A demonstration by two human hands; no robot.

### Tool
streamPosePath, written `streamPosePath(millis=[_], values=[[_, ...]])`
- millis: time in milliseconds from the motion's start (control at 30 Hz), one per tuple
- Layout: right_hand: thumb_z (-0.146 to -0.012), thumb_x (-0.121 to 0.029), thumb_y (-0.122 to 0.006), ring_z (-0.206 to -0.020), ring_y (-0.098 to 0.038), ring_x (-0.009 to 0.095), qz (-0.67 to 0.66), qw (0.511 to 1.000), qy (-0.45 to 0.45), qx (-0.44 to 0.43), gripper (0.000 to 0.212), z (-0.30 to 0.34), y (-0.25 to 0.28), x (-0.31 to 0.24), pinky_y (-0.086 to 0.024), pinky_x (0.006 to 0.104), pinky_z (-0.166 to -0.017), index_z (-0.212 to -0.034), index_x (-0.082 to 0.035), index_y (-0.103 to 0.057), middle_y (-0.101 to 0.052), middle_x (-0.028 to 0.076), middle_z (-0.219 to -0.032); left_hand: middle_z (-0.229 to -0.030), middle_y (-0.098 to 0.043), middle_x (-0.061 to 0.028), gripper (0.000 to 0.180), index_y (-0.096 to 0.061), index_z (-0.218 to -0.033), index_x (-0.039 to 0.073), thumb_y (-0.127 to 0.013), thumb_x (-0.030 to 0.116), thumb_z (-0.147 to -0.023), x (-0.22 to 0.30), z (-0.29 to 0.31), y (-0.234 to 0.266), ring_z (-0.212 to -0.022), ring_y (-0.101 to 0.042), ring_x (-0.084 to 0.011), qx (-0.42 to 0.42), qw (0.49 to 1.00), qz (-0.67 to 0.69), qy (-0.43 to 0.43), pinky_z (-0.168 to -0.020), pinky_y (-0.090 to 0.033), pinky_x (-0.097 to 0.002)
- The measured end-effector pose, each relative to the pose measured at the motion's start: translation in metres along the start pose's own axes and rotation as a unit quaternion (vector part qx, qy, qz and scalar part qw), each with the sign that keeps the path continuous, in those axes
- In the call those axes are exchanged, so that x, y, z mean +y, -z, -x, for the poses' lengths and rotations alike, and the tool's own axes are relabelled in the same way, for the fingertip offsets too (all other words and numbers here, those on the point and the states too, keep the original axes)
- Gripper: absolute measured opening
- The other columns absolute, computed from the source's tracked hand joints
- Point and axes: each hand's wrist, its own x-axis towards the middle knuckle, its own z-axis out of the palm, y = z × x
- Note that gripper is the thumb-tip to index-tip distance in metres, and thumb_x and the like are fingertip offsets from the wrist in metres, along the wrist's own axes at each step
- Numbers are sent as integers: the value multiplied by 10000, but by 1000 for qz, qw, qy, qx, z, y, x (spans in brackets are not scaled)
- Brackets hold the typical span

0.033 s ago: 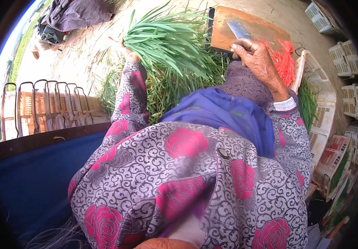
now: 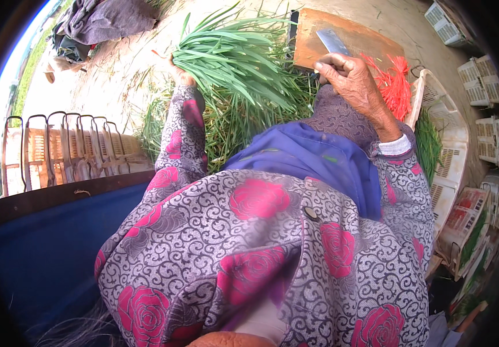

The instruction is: The person sorts green stems into a bundle by hand, ties the bundle with a red plastic string, and trims the root ends using a cleaver on a wooden board before placing the bundle into a plastic crate.

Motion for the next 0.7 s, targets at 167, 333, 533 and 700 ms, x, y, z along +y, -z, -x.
streamPosePath(millis=[167,333,533,700], values=[[-965,-287,-690,-675,-633,132,81,993,60,-59,290,-15,-47,-42,-494,360,-620,-1007,0,-681,-686,83,-792,-1218,-645,-199,533,-596,-1269,48,-583,429,-897,-2,1,5,-1118,-622,-355,14,1000,-11,6,-972,-522,-570],[-992,-388,-622,-656,-595,171,32,993,110,-17,430,-40,-91,2,-472,384,-643,-986,41,-638,-575,184,-696,-1265,-613,-210,532,-605,-1251,46,-527,452,-916,-26,15,-22,-1162,-593,-353,58,998,-14,27,-986,-502,-574],[-1029,-247,-584,-736,-567,108,-143,904,53,-400,278,-21,-92,-65,-474,295,-639,-924,4,-641,-576,17,-742,-1277,-606,-202,534,-597,-1265,45,-527,447,-919,-27,4,-12,-1169,-585,-343,72,997,-22,-3,-996,-489,-564],[-962,-84,-595,-830,-646,113,-223,867,9,-445,220,18,-56,-107,-551,280,-696,-1152,12,-653,-687,69,-941,-1285,-605,-183,516,-596,-1266,49,-492,443,-949,-24,-2,1,-1164,-581,-330,61,998,-15,0,-997,-482,-541]])
